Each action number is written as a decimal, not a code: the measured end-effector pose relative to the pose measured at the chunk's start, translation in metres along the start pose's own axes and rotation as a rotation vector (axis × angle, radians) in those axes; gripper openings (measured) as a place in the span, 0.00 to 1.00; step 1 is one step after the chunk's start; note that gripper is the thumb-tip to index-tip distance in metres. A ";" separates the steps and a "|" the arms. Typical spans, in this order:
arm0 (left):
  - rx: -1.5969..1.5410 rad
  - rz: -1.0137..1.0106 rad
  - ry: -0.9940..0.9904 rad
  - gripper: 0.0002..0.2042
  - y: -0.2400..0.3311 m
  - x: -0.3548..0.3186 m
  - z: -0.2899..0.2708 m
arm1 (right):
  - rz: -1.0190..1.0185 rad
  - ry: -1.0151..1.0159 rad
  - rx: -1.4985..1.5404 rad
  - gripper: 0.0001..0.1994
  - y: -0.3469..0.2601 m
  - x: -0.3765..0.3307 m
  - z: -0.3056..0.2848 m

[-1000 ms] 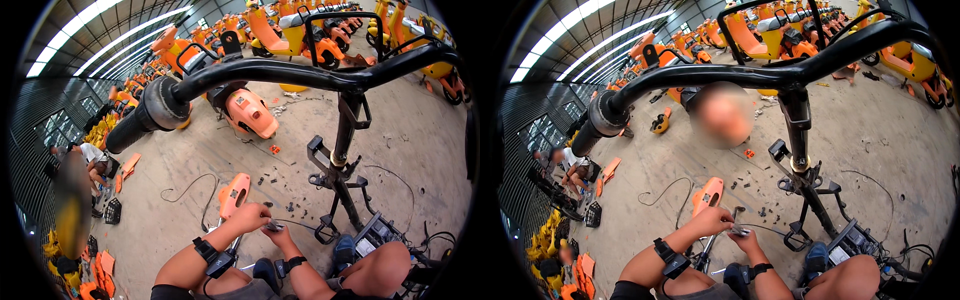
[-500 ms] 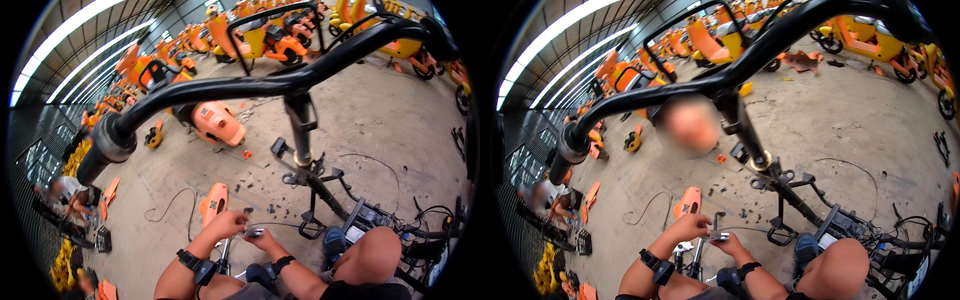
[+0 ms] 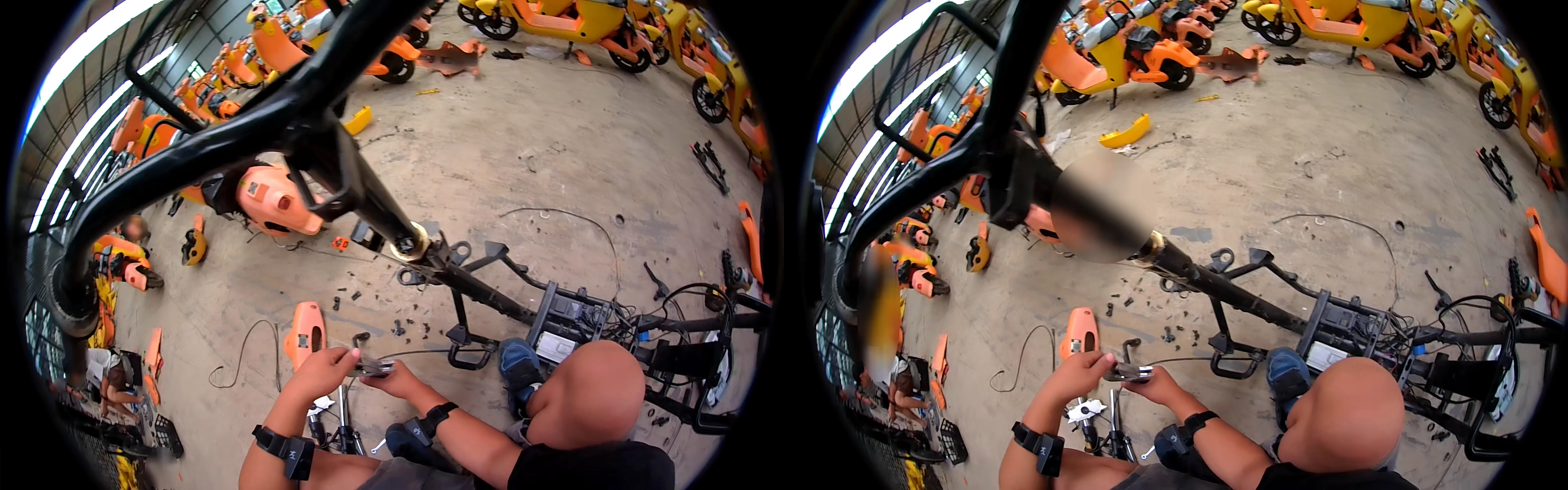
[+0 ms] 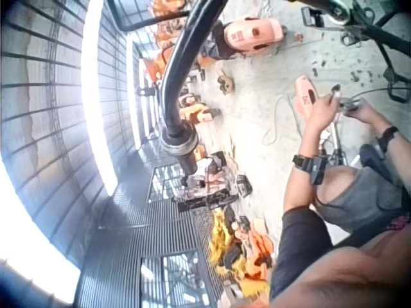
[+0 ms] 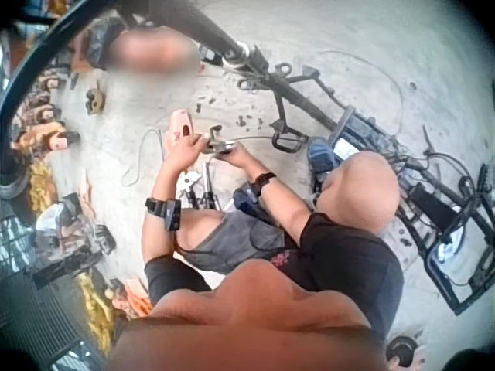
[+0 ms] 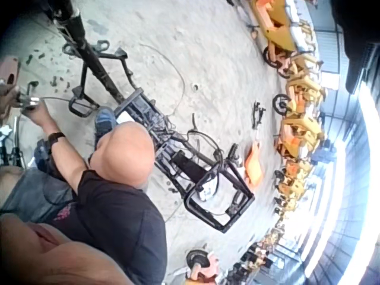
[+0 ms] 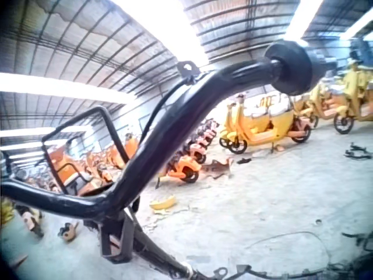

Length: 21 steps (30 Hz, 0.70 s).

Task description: The person assembles parts of a scooter frame, using an adjustable wrench to tighten components on the steering column and handling plastic housing pieces to fit them onto the frame.

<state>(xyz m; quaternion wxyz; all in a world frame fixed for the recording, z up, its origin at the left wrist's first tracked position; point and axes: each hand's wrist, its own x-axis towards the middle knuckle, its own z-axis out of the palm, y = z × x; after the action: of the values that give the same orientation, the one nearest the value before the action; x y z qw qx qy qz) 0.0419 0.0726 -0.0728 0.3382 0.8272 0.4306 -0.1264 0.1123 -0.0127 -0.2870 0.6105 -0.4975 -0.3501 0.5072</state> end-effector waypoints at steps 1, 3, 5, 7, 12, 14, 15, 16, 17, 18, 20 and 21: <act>0.036 -0.086 -0.022 0.26 0.004 0.000 0.000 | 0.024 -0.030 -0.050 0.13 0.001 -0.001 -0.001; 0.033 -0.102 -0.034 0.28 0.003 0.002 0.004 | 0.020 -0.030 -0.048 0.12 0.005 -0.001 0.001; 0.095 -0.073 0.007 0.30 -0.015 0.007 0.009 | -0.061 -0.042 -0.008 0.12 0.011 0.000 0.005; 0.076 -0.101 -0.017 0.31 -0.014 0.007 0.007 | -0.035 -0.077 -0.033 0.12 0.009 0.000 0.004; 0.008 -0.149 0.009 0.32 -0.039 0.008 0.007 | -0.016 -0.097 0.014 0.12 -0.006 -0.004 0.008; 0.009 -0.142 0.016 0.31 -0.036 0.008 0.008 | -0.029 -0.091 0.027 0.12 -0.005 -0.004 0.007; 0.023 -0.147 0.024 0.31 -0.031 0.007 0.006 | -0.032 -0.090 -0.008 0.12 -0.005 -0.004 0.006; 0.036 -0.154 0.032 0.31 -0.028 0.006 0.005 | -0.035 -0.091 -0.042 0.13 -0.004 -0.004 0.007; 0.037 -0.157 0.032 0.31 -0.029 0.005 0.004 | -0.035 -0.093 -0.040 0.13 -0.003 -0.003 0.008; 0.023 -0.152 0.050 0.31 -0.030 0.006 0.004 | -0.050 -0.092 -0.033 0.13 -0.002 -0.003 0.008; 0.008 -0.153 0.070 0.30 -0.030 0.003 0.004 | -0.064 -0.096 -0.025 0.13 0.000 -0.003 0.010; 0.009 -0.147 0.087 0.30 -0.028 0.001 0.002 | -0.060 -0.102 -0.036 0.13 0.001 -0.002 0.011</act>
<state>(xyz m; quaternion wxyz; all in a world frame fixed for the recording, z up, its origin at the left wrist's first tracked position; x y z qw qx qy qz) 0.0204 0.0829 -0.0870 0.3051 0.7995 0.5041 -0.1169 0.1013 -0.0118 -0.2850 0.5976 -0.4713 -0.4045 0.5071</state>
